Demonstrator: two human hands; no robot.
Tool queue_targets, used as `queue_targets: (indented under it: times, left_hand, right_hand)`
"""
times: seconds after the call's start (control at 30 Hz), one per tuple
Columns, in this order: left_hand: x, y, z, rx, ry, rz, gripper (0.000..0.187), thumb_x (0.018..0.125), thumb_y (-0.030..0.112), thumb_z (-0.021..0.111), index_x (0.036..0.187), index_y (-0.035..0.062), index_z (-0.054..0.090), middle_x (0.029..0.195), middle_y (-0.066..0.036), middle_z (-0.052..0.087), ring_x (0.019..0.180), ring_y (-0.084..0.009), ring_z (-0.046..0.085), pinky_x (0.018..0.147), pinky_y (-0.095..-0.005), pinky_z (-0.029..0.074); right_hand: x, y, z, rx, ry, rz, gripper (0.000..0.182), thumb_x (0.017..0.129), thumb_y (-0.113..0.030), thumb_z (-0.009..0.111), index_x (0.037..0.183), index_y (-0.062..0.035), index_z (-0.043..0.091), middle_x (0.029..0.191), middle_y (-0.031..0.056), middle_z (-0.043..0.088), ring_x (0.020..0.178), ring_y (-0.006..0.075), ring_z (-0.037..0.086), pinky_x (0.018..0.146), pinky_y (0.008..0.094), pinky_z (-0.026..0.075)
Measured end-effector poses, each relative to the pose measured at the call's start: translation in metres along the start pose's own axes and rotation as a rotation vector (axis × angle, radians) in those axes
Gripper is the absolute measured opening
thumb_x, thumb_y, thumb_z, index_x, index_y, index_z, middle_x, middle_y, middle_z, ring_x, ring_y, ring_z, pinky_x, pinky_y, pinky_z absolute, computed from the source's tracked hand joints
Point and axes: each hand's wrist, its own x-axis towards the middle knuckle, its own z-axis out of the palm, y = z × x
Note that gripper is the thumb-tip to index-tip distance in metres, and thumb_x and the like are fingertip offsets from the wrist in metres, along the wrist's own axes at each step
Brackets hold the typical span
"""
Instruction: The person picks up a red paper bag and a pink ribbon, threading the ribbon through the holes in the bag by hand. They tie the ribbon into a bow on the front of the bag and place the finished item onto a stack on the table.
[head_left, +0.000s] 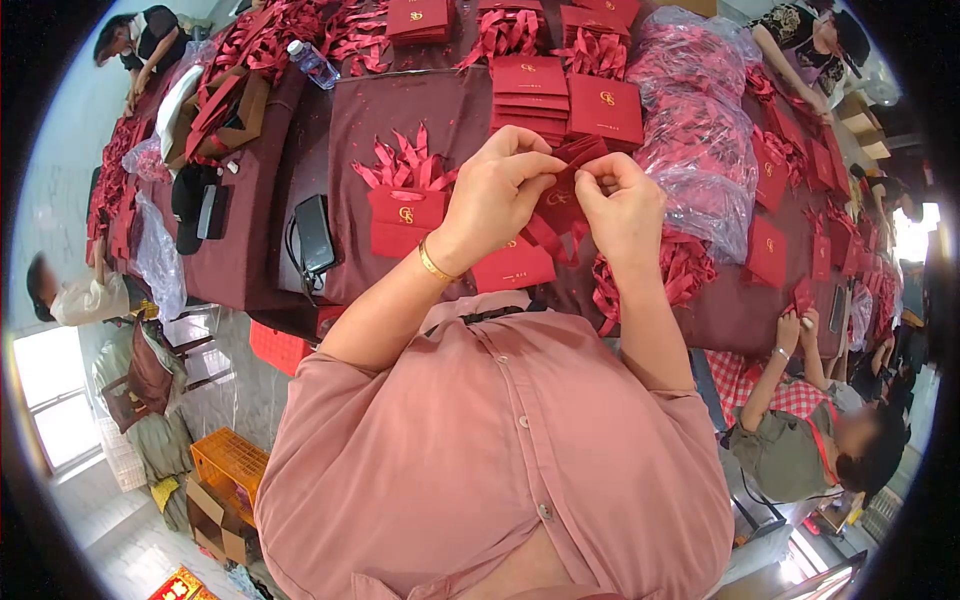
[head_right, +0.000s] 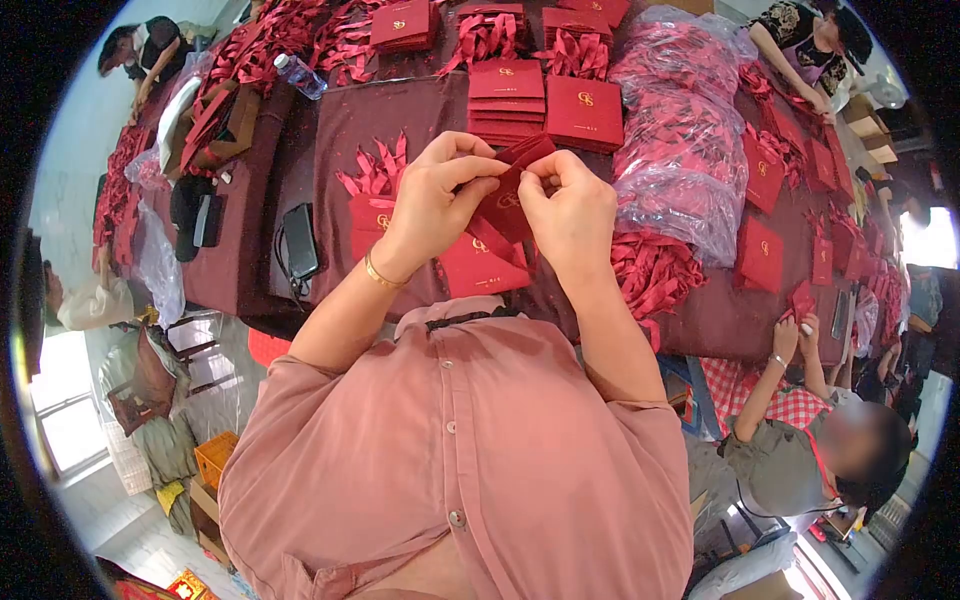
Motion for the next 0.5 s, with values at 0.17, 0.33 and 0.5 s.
queue_targets:
  times: [0.17, 0.33, 0.5]
  left_hand:
    - [0.0, -0.001, -0.004, 0.045, 0.0, 0.044, 0.02, 0.074, -0.004, 0.067, 0.093, 0.0039, 0.07, 0.096, -0.009, 0.059, 0.085, -0.021, 0.06, 0.07, -0.0296, 0.049]
    - [-0.006, -0.003, -0.001, 0.006, -0.034, 0.01, 0.019, 0.076, -0.003, 0.067, 0.093, 0.0033, 0.07, 0.096, -0.009, 0.058, 0.083, -0.0208, 0.06, 0.071, -0.0293, 0.049]
    - [-0.008, -0.009, -0.002, 0.076, 0.05, 0.052, 0.017, 0.077, -0.002, 0.067, 0.093, 0.0026, 0.069, 0.097, -0.009, 0.06, 0.081, -0.0193, 0.06, 0.069, -0.0283, 0.049]
  right_hand:
    - [0.005, 0.003, -0.001, 0.246, -0.117, 0.154, 0.009, 0.079, -0.006, 0.065, 0.08, 0.0022, 0.065, 0.069, 0.0051, 0.065, 0.061, 0.0079, 0.059, 0.057, 0.0221, 0.046]
    - [0.011, 0.023, 0.007, 0.615, -0.28, 0.358, 0.011, 0.079, -0.006, 0.068, 0.08, 0.0032, 0.063, 0.073, 0.0048, 0.064, 0.062, 0.0082, 0.058, 0.058, 0.0201, 0.045]
    - [0.009, 0.02, 0.014, 0.138, -0.014, 0.115, 0.02, 0.082, -0.011, 0.07, 0.095, 0.0005, 0.06, 0.073, 0.0038, 0.062, 0.067, 0.0099, 0.058, 0.066, 0.0226, 0.047]
